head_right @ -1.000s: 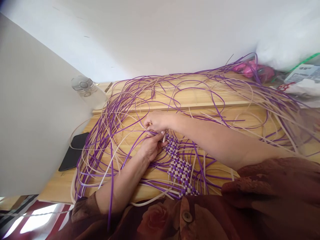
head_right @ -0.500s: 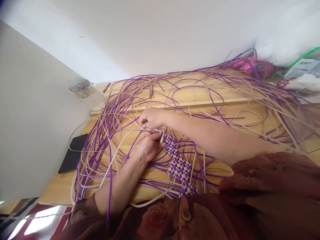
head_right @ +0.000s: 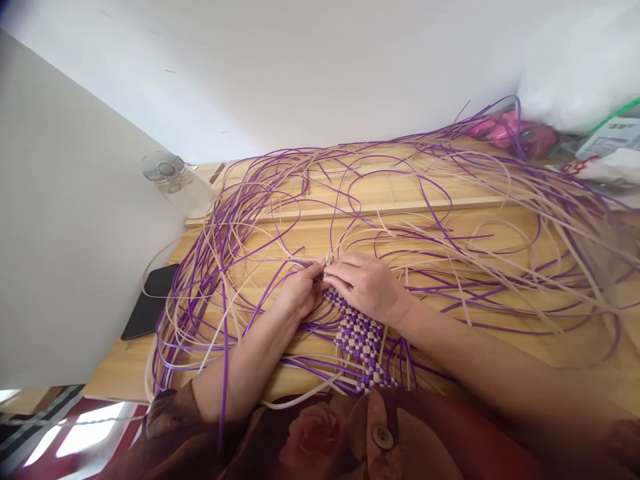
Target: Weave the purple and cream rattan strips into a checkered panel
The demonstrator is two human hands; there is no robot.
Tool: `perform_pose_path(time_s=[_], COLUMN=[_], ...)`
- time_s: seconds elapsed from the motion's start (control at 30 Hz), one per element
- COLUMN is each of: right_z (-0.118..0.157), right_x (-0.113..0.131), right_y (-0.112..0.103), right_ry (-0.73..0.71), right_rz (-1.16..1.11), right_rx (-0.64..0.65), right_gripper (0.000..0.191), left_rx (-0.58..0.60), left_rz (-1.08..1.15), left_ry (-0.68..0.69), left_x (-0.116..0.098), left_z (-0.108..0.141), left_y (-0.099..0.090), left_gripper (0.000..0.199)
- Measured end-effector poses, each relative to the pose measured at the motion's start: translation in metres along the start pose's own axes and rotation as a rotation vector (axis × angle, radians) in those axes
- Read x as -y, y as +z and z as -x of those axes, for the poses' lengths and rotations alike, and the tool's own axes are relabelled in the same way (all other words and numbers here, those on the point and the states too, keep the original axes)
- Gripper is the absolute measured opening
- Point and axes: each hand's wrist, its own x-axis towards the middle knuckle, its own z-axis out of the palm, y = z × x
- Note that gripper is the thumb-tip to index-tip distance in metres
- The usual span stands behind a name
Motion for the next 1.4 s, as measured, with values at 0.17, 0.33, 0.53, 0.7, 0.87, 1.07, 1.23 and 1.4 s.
perform_pose_path(time_s=[0.17,0.33,0.53,0.7,0.87,1.07,1.23,1.4], right_z=[0.001,-0.003,0.003,0.004,0.005,0.017,0.013,0.007], right_x=[0.006,0.010,0.018,0.020,0.021,0.020,0.020,0.030], right_y=[0.008,0.012,0.009,0.010,0.016,0.022,0.022,0.024], right_ry=[-0.053,0.014,0.463,0.298,0.251,0.378,0.514,0.690], right_rz=[0.103,-0.008,-0.363,-0.452,-0.514,-0.672,-0.732,-0.862], right_rx=[-0.019,-0.084,0.106,-0.082,-0.122,-0.083,-0.098,0.002], right_gripper=[0.020,0.015,0.023,0.008,0.011,0.012,0.016,0.017], left_rx=[0.097,0.148,0.093,0.112,0.084,0.064,0.159,0.201], left_rz=[-0.001,-0.030,-0.050,-0.070,-0.085,-0.121,-0.139,-0.130], left_ry=[0.067,0.115,0.152,0.134,0.137,0.155,0.074,0.181], left_x=[0.005,0.009,0.011,0.007,0.007,0.006,0.002,0.014], left_z=[-0.001,-0.002,-0.004,-0.002,-0.002,-0.005,0.000,-0.006], left_y=[-0.003,-0.004,-0.005,-0.004,-0.003,-0.005,-0.004,-0.009], left_gripper=[0.014,0.016,0.020,0.017,0.018,0.028,0.031,0.024])
